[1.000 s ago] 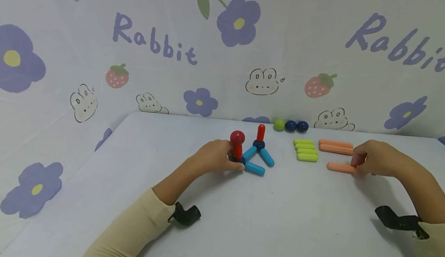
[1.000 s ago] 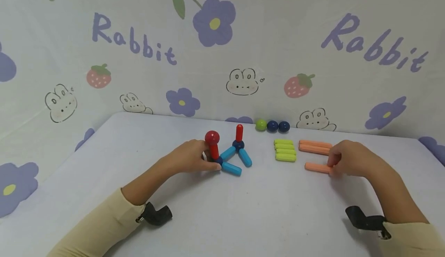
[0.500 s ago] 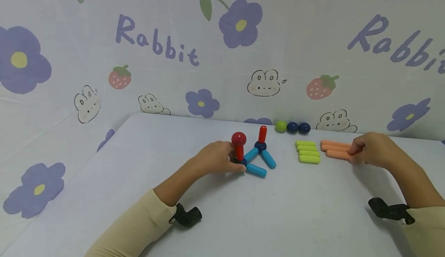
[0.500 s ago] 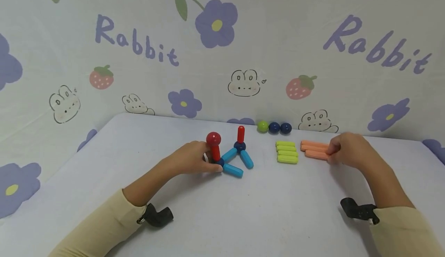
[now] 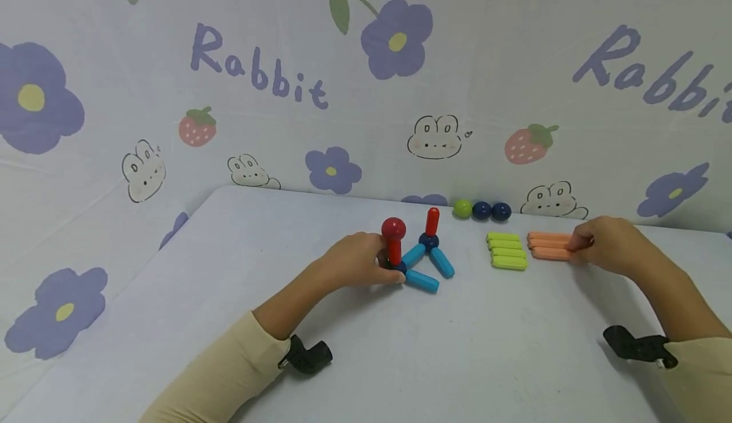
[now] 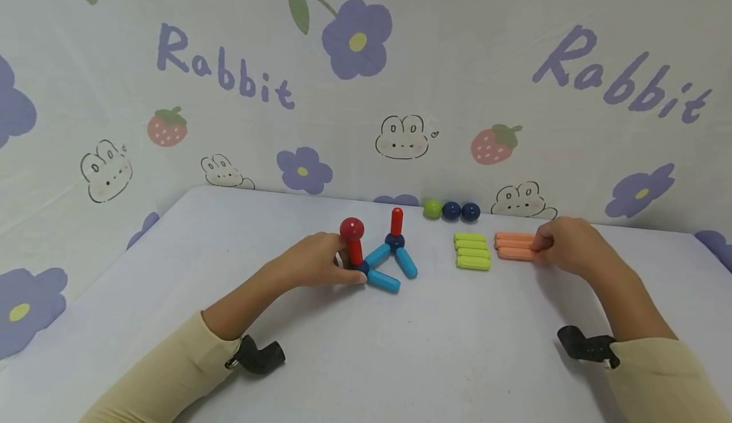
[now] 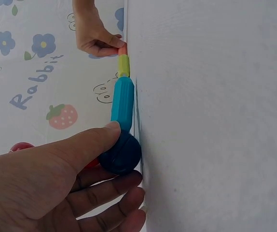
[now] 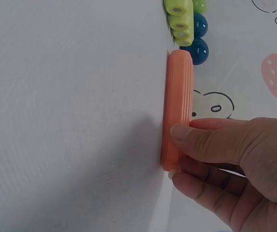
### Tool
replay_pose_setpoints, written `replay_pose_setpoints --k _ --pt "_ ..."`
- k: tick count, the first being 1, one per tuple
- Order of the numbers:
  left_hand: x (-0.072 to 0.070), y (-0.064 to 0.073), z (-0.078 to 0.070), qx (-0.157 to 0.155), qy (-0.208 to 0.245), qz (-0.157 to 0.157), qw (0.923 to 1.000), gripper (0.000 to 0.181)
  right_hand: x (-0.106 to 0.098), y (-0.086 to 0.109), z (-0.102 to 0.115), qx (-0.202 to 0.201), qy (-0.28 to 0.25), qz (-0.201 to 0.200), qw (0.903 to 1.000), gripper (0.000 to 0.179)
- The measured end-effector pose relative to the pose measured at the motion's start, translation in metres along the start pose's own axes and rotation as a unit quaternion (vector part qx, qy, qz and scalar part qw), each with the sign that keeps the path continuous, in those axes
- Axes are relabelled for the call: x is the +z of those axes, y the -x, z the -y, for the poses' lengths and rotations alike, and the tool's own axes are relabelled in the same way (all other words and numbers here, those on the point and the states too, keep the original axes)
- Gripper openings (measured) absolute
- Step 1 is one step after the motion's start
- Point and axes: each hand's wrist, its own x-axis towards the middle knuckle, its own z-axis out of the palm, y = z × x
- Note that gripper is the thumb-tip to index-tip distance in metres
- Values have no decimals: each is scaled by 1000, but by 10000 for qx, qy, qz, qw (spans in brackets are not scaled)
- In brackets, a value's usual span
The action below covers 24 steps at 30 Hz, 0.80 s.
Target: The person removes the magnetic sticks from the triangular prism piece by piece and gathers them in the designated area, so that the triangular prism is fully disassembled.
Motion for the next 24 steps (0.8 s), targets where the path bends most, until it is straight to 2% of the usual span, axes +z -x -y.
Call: replay_pose_setpoints --k 9,13,17,24 --pt "0 -1 0 -25 7 22 10000 33 3 -1 6 -146 26 -130 9998 13" --pt "0 -1 -1 -9 -26 6 10000 33 7 -2 13 -323 91 -270 9991 18" --pt "-1 0 -1 -39 -38 11 10000 32 12 -7 23 -551 -61 -397 9977 25" --pt "0 -1 -1 -51 3 15 10000 32 19 -18 34 -557 -288 -180 9979 28"
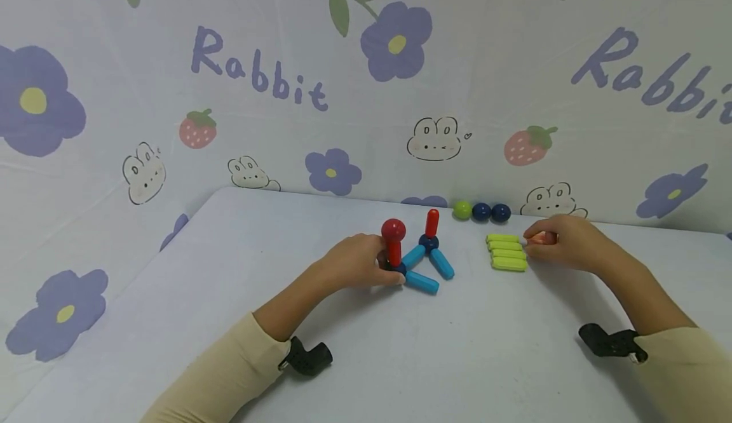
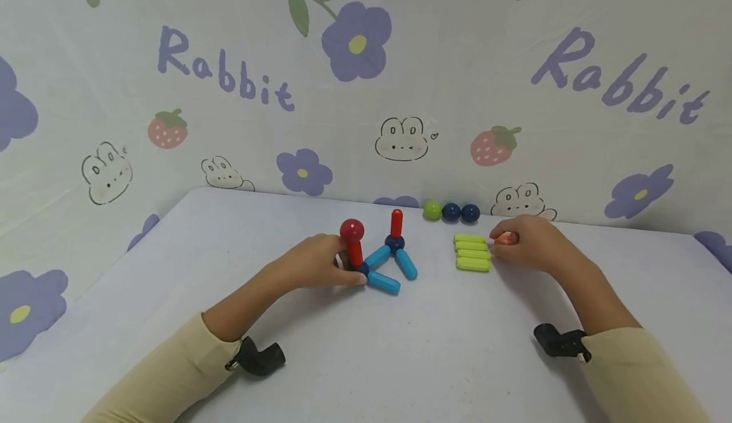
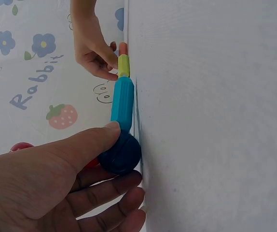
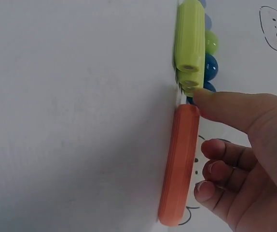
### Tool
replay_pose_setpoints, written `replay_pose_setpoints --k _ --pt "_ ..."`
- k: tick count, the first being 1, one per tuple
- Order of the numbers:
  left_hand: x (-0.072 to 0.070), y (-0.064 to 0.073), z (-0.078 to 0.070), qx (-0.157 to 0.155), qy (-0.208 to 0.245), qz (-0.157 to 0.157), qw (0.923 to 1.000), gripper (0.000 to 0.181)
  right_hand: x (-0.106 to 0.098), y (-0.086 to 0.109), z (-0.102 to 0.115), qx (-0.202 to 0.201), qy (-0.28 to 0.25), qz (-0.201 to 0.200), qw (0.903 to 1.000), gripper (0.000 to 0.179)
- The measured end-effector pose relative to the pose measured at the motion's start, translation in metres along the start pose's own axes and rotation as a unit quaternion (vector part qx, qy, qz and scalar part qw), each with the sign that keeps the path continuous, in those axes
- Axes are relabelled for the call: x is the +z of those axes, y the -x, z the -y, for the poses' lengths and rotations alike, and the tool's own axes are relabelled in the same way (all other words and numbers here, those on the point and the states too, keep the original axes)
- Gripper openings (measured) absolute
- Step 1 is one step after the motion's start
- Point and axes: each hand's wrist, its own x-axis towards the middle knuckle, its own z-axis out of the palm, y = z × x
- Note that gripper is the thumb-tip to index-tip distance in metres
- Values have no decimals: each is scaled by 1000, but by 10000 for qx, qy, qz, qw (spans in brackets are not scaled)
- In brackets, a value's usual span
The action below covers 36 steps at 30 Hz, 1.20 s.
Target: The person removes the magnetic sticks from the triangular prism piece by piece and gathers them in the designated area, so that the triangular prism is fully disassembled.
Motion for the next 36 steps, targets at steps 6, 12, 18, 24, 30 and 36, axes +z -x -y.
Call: replay_pose_setpoints --k 6,12,18,24,30,36 --pt "0 1 0 21 15 -17 10000 32 4 -4 0 69 94 140 9998 24" --pt "0 1 0 -12 -2 -10 10000 33 3 -2 -4 -41 168 164 9997 23" --pt "0 1 0 53 -2 -41 10000 33 1 2 -5 -103 82 59 9999 23" --pt "-1 2 0 92 -31 -49 9999 32 -3 9 2 -75 -242 -78 9996 24" --pt "-3 1 -2 27 -68 -27 10000 32 -9 9 30 -544 -557 -323 9964 21" --pt "0 0 -3 -9 -230 31 9997 35 -5 4 89 -1404 -585 -558 9868 26"
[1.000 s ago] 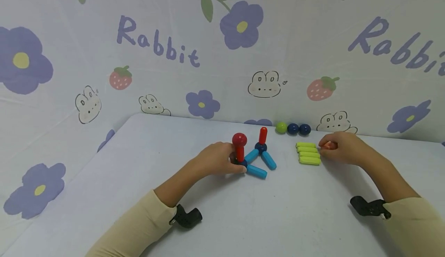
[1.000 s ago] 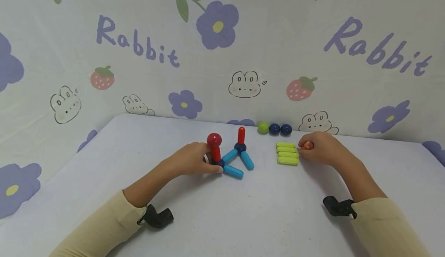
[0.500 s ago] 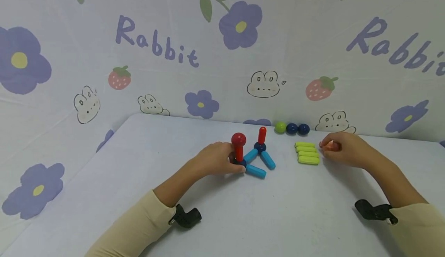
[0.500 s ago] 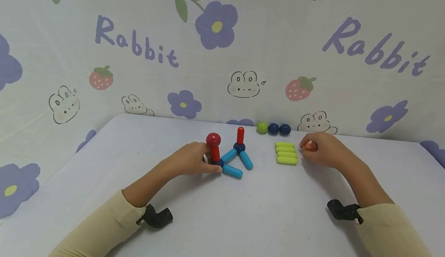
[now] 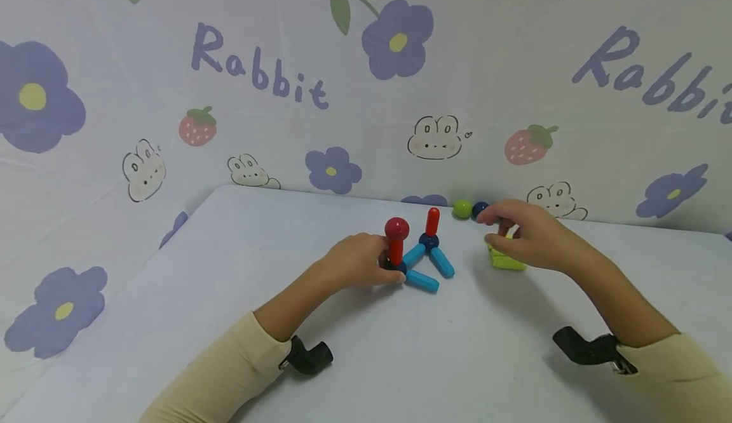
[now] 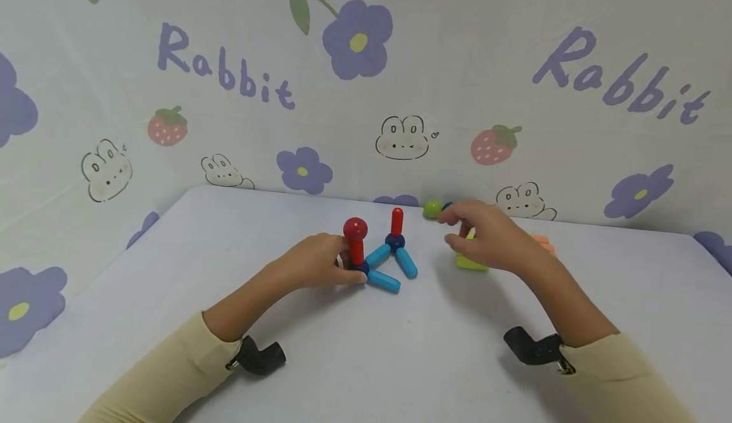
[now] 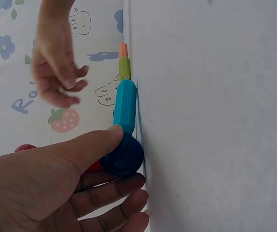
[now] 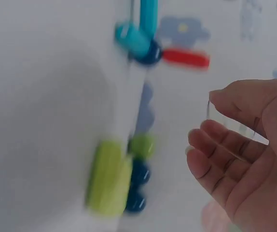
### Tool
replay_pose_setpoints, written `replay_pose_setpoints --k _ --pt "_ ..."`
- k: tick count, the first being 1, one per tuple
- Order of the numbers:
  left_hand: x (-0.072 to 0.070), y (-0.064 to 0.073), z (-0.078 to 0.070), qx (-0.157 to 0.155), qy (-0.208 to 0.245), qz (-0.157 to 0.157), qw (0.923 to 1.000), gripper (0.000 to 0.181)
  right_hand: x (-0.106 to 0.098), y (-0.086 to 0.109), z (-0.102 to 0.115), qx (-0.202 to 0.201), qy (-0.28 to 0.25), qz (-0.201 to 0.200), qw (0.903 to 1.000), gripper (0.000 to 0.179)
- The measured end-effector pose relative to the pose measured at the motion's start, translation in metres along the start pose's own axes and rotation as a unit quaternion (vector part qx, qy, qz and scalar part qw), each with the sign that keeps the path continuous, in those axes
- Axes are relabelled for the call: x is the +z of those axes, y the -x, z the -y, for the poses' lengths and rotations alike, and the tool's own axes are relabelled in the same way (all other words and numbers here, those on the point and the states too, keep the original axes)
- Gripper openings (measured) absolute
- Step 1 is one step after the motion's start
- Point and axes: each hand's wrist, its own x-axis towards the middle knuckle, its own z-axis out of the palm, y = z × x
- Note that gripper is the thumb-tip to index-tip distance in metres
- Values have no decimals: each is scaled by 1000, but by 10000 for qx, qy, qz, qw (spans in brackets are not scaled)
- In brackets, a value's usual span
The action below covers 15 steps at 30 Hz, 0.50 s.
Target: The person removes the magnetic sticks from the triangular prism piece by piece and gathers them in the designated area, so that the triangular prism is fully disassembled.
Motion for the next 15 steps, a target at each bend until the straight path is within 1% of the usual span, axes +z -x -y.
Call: replay_pose_setpoints --k 4,7,9,12,15 --pt "0 0 0 25 -67 -22 10000 37 12 -15 42 -601 -21 -102 9981 37" --pt "-1 0 1 106 -102 -35 9999 37 23 -25 65 -925 -105 -92 9956 44" --pt "-1 1 3 196 -121 -52 9997 35 31 -31 76 -1090 -171 -57 9939 47" --pt "-1 1 3 329 -140 -49 9993 31 40 -38 86 -1313 -283 -2 9909 51" --pt "0 1 3 467 -196 -14 9987 29 47 -43 91 -1536 -339 -30 9876 47"
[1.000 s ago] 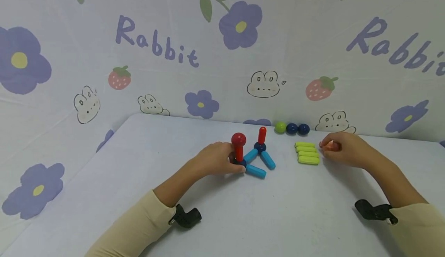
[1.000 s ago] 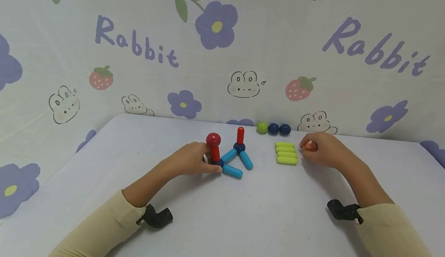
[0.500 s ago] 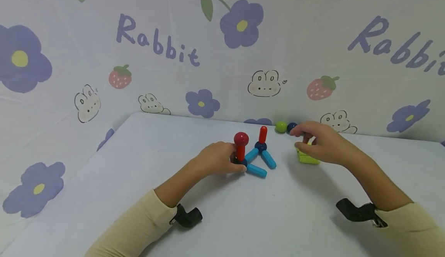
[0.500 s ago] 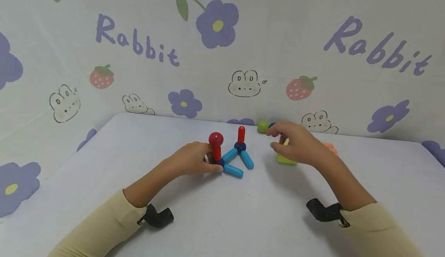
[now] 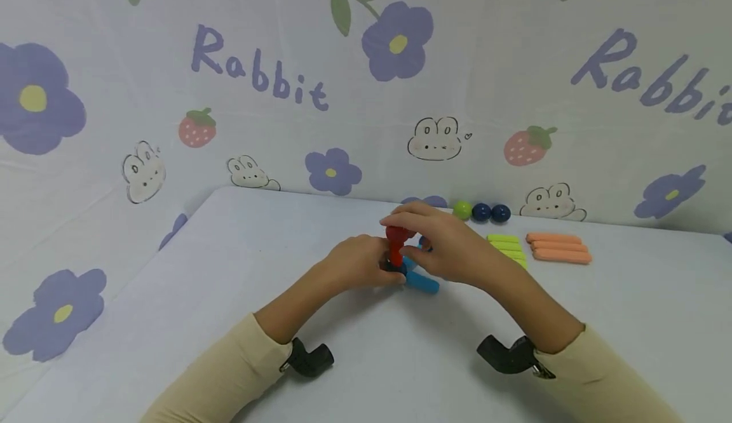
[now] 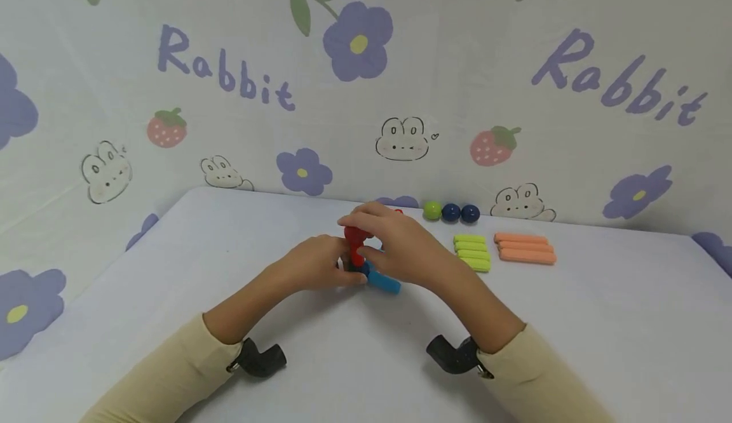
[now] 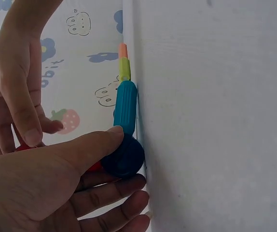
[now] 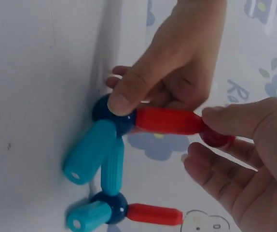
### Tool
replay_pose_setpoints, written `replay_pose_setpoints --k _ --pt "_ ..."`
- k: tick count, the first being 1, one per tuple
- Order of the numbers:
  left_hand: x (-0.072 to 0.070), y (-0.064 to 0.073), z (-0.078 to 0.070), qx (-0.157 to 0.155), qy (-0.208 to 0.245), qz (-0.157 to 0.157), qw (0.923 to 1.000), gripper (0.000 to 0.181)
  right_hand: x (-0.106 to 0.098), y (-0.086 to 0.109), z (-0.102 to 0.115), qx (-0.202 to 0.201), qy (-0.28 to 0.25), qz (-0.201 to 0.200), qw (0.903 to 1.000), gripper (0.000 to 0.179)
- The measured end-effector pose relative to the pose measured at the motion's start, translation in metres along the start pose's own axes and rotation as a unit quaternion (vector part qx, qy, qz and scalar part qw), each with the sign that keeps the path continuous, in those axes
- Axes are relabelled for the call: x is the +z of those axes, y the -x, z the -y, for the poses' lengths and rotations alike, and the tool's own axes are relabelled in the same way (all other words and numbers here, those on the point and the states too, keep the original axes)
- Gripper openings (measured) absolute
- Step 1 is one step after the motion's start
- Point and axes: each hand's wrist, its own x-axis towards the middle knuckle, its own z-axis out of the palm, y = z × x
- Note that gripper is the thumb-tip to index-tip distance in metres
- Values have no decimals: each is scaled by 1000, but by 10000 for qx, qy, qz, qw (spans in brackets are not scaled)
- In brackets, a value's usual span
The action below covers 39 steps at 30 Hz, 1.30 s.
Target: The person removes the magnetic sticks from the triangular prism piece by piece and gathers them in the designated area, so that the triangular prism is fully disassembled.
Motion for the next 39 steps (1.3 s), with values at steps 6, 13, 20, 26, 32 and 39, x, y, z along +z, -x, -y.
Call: replay_pose_setpoints --k 6,13,20,26,32,39 --pt "-1 0 0 -38 26 44 10000 30 10 -4 -8 77 -548 -329 9979 37" --pt "-1 0 0 30 121 33 9999 33 18 1 -25 1484 -2888 -502 9445 33" --pt "2 -3 1 -138 40 76 9999 37 -7 -4 -22 1605 -3825 -1295 9006 38" --pt "1 -1 -1 -372 -47 107 9992 39 -33 -22 -41 1943 -2423 -1646 9362 41" --pt "3 -1 -2 -397 5 143 9991 37 -33 -27 -80 2827 -1416 -1128 9420 45" --pt "1 -2 -3 -445 -29 121 9989 38 -21 -38 -120 3029 210 -235 9525 44"
